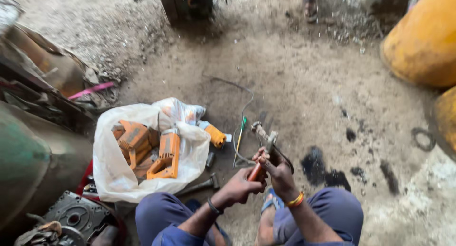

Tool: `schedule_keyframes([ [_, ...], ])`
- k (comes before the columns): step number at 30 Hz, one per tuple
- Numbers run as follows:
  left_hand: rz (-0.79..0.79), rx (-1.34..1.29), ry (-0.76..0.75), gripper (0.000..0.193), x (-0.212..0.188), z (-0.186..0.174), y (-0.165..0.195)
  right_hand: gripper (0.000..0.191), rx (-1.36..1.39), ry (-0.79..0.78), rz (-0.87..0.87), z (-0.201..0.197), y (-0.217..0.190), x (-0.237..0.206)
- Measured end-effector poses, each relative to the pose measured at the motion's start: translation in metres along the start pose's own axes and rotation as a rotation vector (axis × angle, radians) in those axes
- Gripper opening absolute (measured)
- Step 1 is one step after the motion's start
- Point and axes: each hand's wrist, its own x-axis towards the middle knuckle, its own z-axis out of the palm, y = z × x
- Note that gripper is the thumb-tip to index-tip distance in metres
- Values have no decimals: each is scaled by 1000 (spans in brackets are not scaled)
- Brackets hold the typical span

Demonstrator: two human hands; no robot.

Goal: The person sits on the ground and uses pliers to bend a short piece of wire into a loop. The person repeatedly adjusts the wire's position in the pliers and bends it further to form a small loop.

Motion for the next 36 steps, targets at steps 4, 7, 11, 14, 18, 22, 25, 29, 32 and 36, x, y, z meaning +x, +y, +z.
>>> schedule_keyframes([
  [4,149,-283,-316,24,30,-14,-30,33,165,-253,173,-11,-20,15],
  [7,38,-393,-402,26,49,-11,-37,30,220,-425,276,-15,-32,27],
  [11,23,-468,-533,29,60,-10,-33,19,173,-550,94,-25,-39,31],
  [14,-52,-461,-612,36,62,-16,-27,17,153,-514,139,-30,-33,32],
  [18,-102,-452,-511,36,57,-16,-17,33,-17,-436,147,-37,-20,33],
  [22,-177,-19,-245,39,53,-24,-15,56,-336,-180,55,-43,2,39],
  [25,-171,78,-171,45,62,-27,-20,67,-299,-10,9,-48,18,46],
  [29,-93,92,-165,46,69,-30,-28,62,-17,3,47,-54,31,55],
  [32,-111,170,-99,56,69,-33,-25,57,281,-49,116,-64,30,66],
  [36,-174,132,-66,47,65,-32,-21,58,261,39,264,-55,36,74],
])
